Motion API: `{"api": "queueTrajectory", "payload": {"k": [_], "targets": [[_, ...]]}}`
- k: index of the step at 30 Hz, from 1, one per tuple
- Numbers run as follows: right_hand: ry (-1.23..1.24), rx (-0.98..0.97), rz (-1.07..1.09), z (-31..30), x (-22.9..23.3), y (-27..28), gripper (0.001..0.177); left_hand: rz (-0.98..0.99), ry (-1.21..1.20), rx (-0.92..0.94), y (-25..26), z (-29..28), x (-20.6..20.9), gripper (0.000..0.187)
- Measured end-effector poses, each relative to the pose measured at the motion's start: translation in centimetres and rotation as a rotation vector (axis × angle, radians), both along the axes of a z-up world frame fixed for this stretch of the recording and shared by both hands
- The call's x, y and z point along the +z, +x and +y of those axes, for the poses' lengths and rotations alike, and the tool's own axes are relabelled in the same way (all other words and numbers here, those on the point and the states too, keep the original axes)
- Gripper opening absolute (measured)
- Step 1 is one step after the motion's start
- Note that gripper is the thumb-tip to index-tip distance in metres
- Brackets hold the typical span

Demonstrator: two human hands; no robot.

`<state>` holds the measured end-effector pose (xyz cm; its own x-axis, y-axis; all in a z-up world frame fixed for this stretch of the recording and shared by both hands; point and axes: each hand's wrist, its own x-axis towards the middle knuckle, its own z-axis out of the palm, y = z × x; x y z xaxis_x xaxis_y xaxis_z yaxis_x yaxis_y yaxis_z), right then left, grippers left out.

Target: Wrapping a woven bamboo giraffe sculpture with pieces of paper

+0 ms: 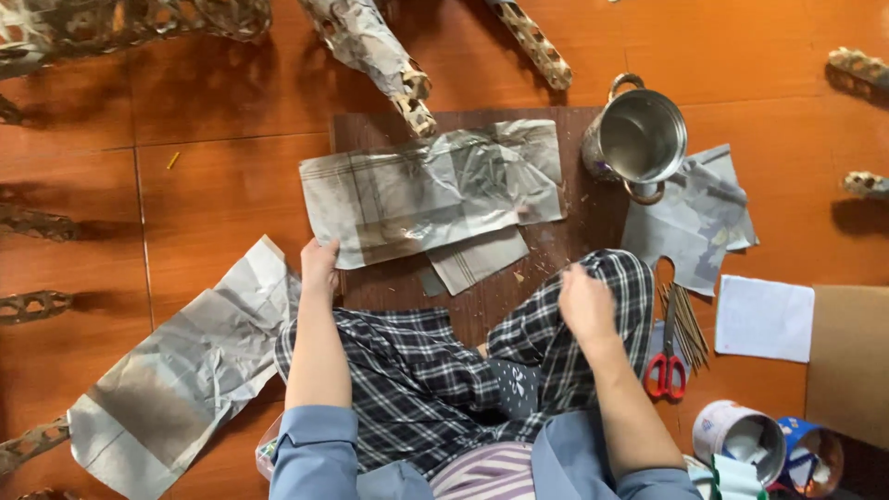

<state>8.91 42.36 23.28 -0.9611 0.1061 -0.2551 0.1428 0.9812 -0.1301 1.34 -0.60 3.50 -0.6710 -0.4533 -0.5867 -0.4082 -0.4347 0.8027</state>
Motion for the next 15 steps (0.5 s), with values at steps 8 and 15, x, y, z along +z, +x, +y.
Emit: {"api": "queueTrajectory", "payload": {"k": [8,15], "targets": [[0.195,-0.044,-0.126,5.2,-2.7,-1.4,0.027,0.015,-0.119,-0.043,0.0,-0.8,1.4,0.033],[0.038,-0.013,-0.125,0.0,-2.7,-7.5,0.041,0.007,-0.165,-0.05,0.0,-0.5,1.8,0.033]]}}
